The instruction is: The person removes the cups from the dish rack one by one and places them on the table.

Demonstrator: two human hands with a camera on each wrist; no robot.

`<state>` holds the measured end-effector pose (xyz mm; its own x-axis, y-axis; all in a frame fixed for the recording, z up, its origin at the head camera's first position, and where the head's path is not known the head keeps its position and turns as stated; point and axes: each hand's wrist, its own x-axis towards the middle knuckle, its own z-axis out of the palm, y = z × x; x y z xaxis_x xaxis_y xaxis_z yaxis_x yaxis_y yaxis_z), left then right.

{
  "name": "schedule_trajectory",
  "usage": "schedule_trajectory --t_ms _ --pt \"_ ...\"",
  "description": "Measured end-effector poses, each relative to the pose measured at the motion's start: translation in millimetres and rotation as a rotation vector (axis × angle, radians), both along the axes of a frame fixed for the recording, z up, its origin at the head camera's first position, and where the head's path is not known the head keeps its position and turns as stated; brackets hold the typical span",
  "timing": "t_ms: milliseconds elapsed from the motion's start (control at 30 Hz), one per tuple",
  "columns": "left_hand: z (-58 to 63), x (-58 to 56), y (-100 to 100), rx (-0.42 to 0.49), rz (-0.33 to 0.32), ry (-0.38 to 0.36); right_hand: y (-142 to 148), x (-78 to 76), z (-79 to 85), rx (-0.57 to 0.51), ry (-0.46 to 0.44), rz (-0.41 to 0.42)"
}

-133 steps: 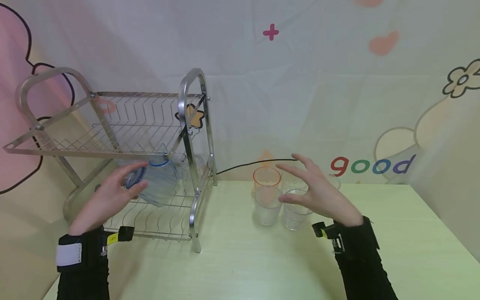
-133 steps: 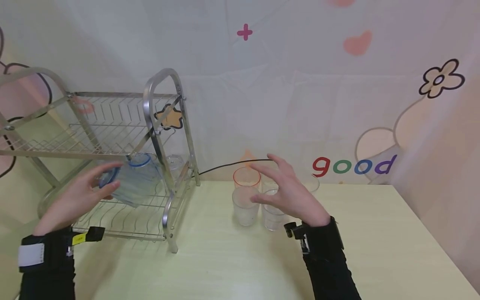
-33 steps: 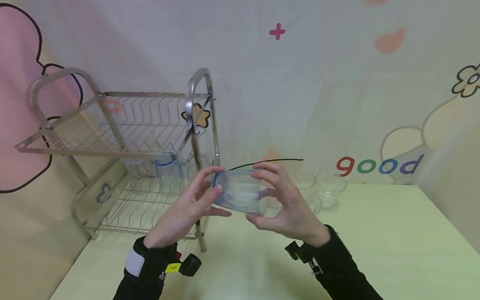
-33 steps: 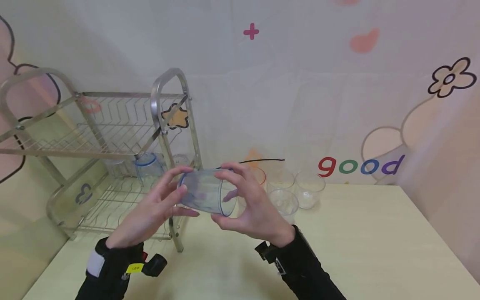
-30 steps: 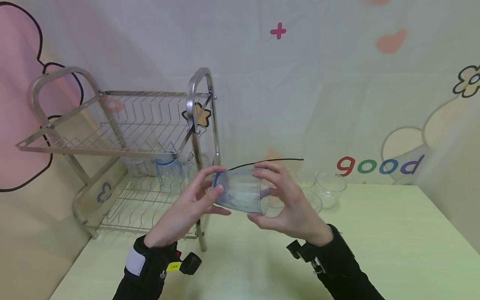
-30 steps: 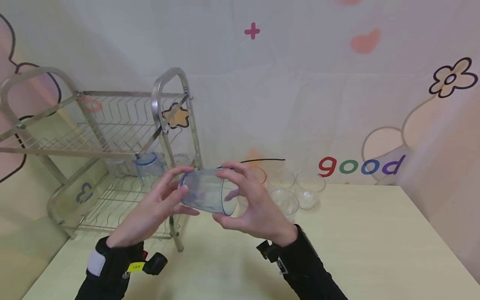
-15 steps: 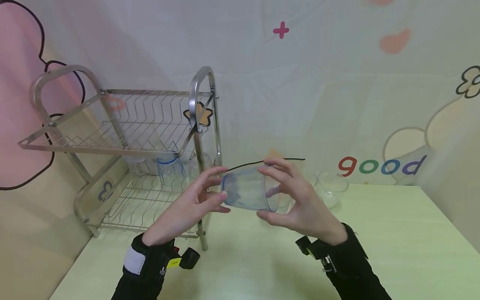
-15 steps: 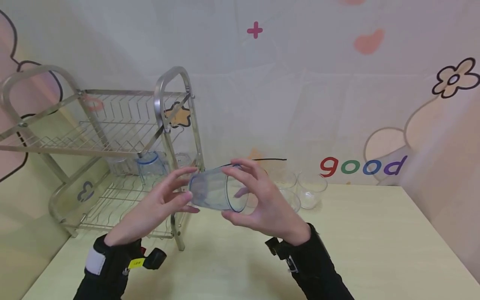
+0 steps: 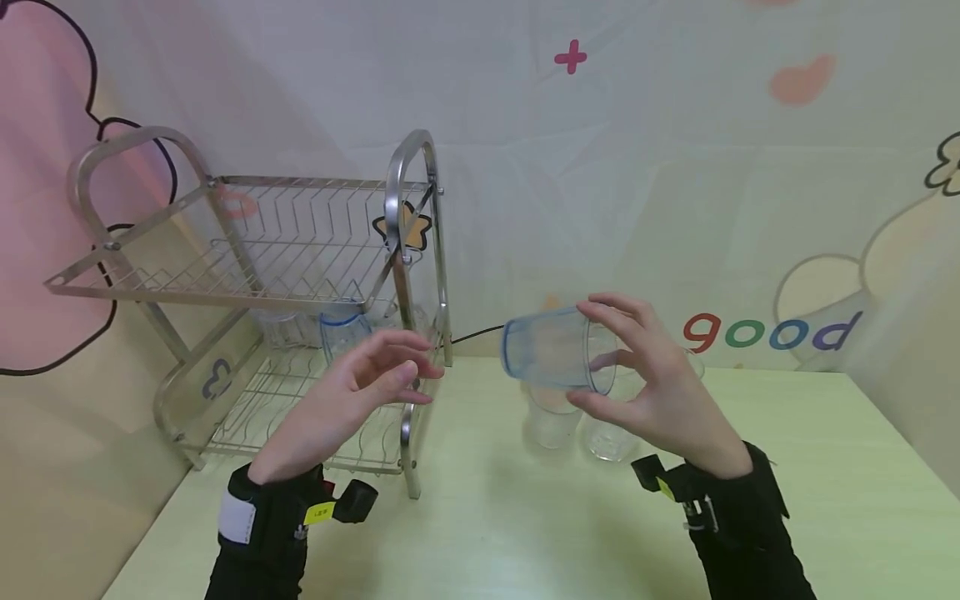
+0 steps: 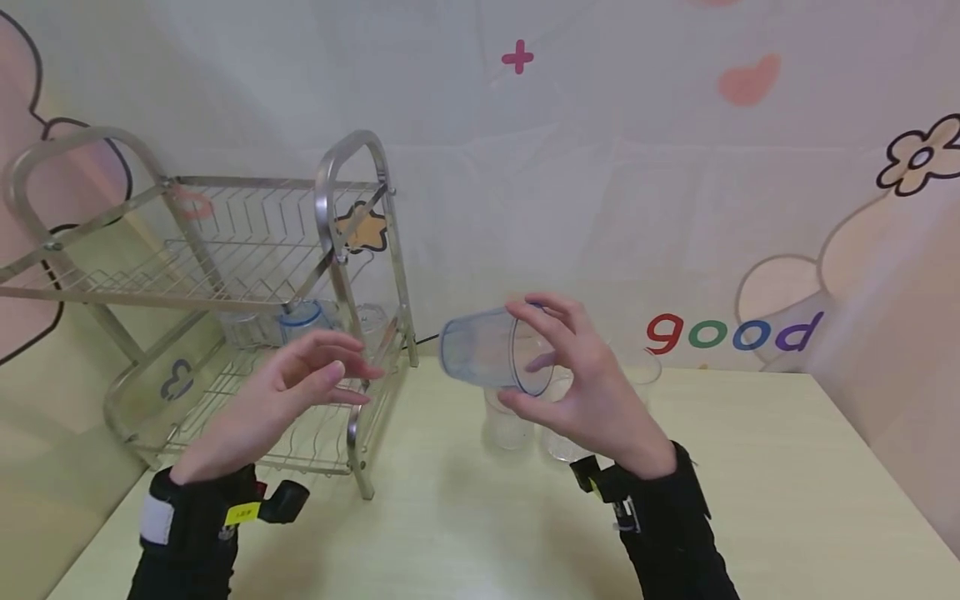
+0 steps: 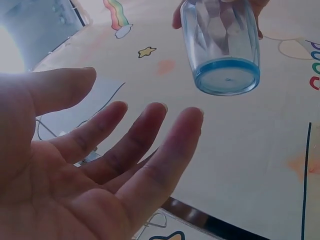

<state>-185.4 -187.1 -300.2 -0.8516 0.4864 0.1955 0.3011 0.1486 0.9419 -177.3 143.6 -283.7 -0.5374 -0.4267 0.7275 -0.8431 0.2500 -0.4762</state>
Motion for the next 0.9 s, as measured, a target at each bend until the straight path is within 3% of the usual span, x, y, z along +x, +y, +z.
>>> schedule_trajectory --t_ms 533,700,900 --pt "0.1 -5.6 -14.0 0.006 0.058 -0.003 31.7 -0.1 5.7 0.041 -0.054 -0.117" --pt "-0.8 -8.6 -17.0 0.039 0.05 0.014 45.8 -9.9 -1.5 0.051 -0.064 -0.136" --pt "-9.1 -14.0 -20.6 0.018 0.092 0.0 64.9 -19.4 -9.6 0.112 -0.075 -0.214"
